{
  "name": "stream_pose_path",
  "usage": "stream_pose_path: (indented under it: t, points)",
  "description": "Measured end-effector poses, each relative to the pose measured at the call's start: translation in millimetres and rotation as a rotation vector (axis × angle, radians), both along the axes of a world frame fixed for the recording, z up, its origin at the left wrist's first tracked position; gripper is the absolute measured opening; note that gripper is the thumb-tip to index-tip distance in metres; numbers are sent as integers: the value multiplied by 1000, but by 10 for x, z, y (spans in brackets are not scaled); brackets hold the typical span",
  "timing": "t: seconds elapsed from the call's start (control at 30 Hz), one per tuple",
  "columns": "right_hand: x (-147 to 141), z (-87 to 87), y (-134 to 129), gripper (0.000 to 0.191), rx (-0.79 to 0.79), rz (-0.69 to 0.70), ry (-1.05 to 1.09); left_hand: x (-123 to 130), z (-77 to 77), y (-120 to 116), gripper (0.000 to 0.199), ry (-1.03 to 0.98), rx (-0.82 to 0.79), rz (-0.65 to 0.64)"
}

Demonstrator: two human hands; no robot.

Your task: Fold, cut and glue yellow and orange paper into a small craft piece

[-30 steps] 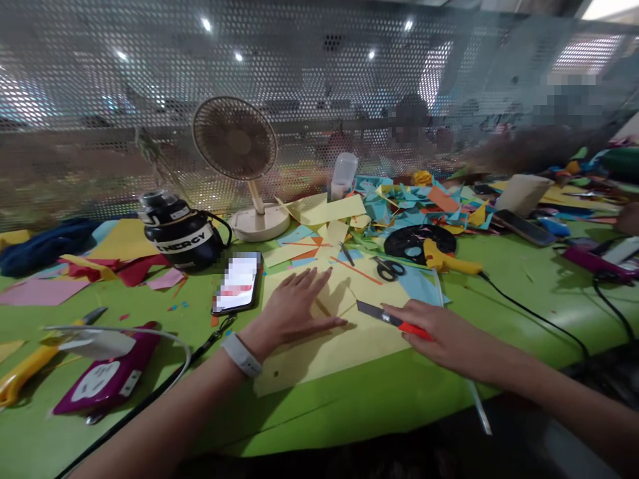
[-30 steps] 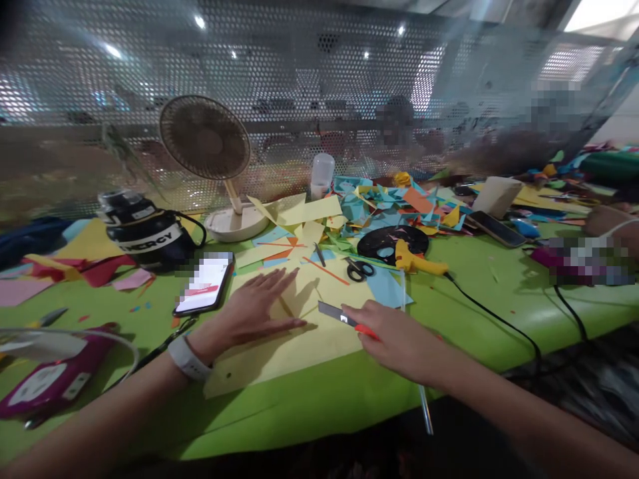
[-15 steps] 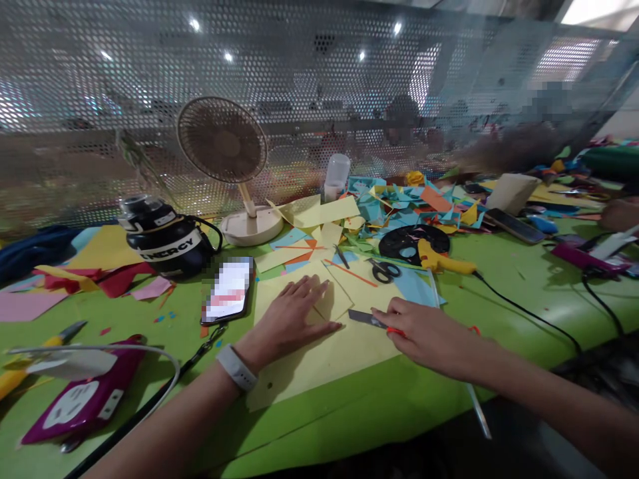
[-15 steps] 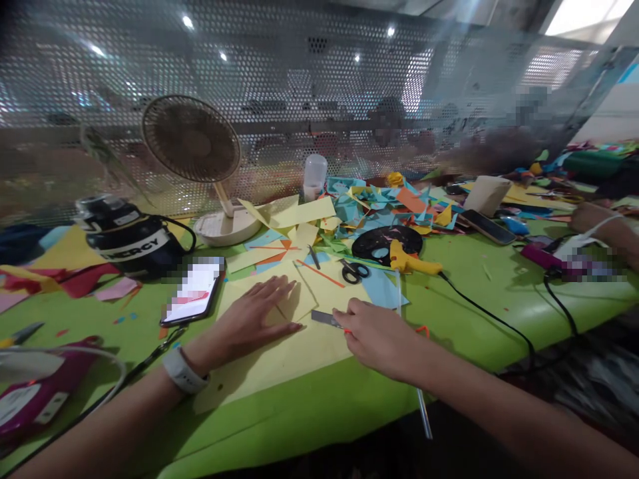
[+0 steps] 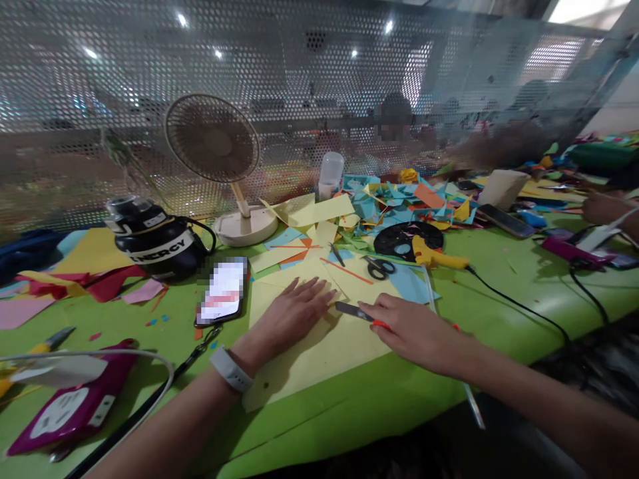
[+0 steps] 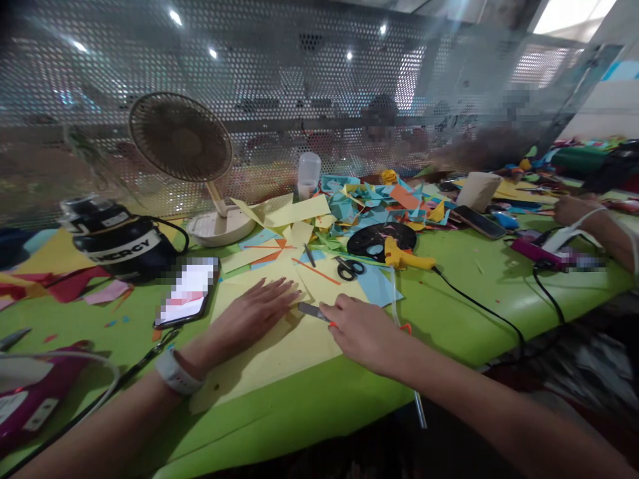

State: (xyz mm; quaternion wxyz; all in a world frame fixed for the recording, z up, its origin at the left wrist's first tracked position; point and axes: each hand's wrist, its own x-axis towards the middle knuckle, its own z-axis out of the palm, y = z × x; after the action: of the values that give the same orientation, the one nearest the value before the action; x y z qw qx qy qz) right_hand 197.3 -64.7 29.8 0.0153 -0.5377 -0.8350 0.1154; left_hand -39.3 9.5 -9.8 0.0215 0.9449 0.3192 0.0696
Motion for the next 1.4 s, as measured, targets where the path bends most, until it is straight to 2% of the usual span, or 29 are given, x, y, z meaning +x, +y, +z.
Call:
stream_pose_path:
  t: [0.23,0.5,0.8,1.17,1.4]
  points:
    - [-108,-11,-28,43,67,-18,-112,-31,-72,84,39,-67,26,-9]
    - [-156,-63,-39,47,109,-35,-143,-29,-73,137,34,-156,37,62]
    - [-214,-134,-44,33,250,-45,-158,-12,-149,179,28,-339,-3,84]
    - [-231,-100,-24,32,182,-74,-175,12,-134,156,29,-373,-89,145]
    - [-233,-64,-16,32,153,-118,-159,-19,-170,157,29,-371,-32,68]
